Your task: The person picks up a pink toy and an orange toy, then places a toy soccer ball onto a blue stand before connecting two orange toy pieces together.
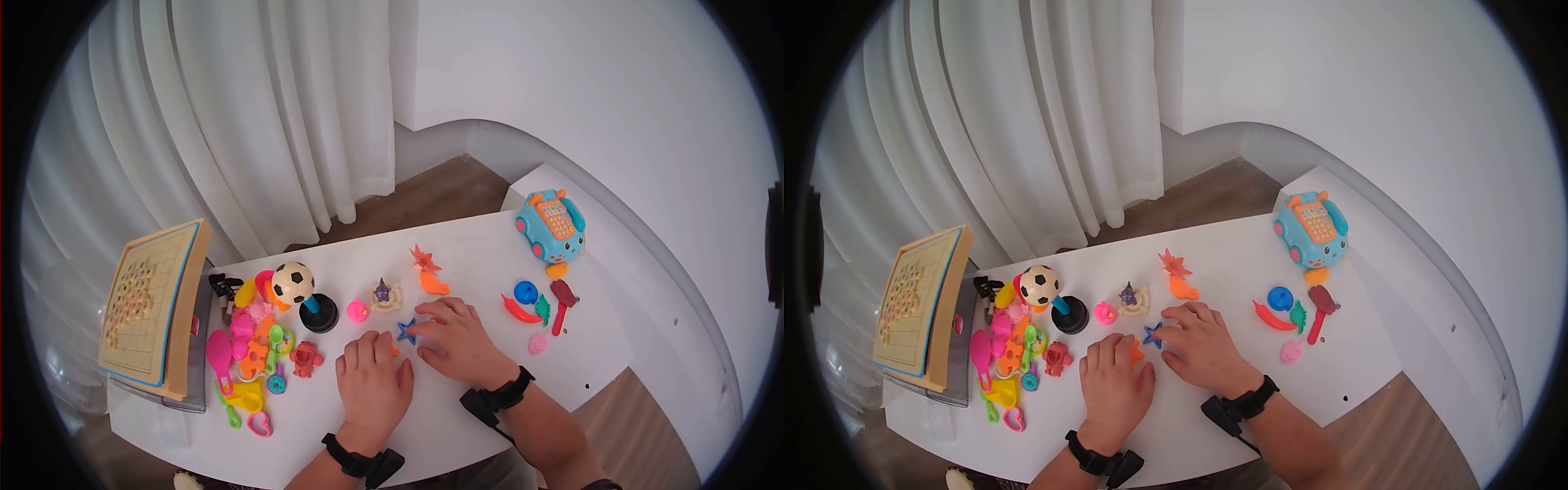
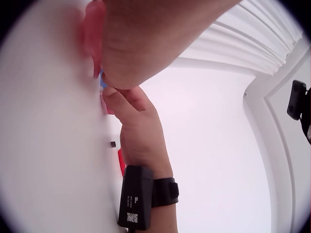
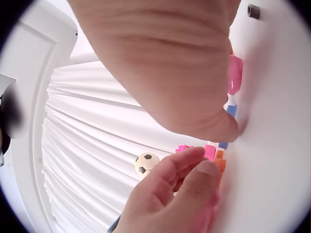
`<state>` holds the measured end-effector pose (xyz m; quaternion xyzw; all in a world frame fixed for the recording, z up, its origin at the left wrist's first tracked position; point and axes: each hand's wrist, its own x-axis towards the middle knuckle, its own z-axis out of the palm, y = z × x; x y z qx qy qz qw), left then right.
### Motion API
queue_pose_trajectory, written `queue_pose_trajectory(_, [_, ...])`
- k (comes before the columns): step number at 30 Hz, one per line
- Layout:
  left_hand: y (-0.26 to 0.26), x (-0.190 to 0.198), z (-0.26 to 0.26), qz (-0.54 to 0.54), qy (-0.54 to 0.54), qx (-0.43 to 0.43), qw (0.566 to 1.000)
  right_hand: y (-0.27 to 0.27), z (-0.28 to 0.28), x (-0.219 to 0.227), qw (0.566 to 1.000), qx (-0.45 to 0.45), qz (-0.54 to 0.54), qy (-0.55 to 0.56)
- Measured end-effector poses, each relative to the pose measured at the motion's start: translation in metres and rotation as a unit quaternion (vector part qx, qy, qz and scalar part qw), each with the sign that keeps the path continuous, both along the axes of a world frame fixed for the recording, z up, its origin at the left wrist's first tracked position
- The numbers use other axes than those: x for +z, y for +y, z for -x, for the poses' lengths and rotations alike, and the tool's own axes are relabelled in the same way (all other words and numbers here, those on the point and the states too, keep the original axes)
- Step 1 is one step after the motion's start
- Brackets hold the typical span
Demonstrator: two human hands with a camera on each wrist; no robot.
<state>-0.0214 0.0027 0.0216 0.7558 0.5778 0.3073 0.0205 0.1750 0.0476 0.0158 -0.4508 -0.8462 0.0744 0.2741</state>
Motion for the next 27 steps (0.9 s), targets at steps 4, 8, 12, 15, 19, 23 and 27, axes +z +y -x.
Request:
queue_pose_trajectory(4, [0.0,-0.001,0.001,0.022,0.001,-0.012,1.0,0.003,-0.008,0.004,1.0,0.005,0.003,0.011])
queue_pose_trajectory(8, [0.003,-0.005,0.003,0.016,-0.003,-0.023,1.0,0.003,-0.028,0.022,0.995,-0.077,0.051,0.046])
queue_pose_trajectory(12, [0.006,-0.004,-0.001,-0.006,0.001,-0.038,0.999,0.005,-0.028,0.013,0.993,-0.108,0.03,0.025])
queue_pose_trajectory(15, [0.008,-0.006,0.002,-0.008,0.003,-0.049,0.999,0.008,-0.027,0.006,0.995,-0.091,0.034,0.009])
queue_pose_trajectory(19, [0.007,-0.007,0.003,0.02,0.006,-0.044,0.999,0.005,-0.018,0.01,0.997,-0.059,0.048,0.013])
queue_pose_trajectory(23, [0.007,-0.006,0.004,0.017,0.012,-0.031,0.999,0.003,-0.012,0.008,0.997,-0.054,0.021,0.046])
queue_pose_trajectory(27, [0.007,-0.008,0.006,0.024,0.003,-0.046,0.999,0.005,-0.015,0.009,0.998,-0.054,0.029,0.021])
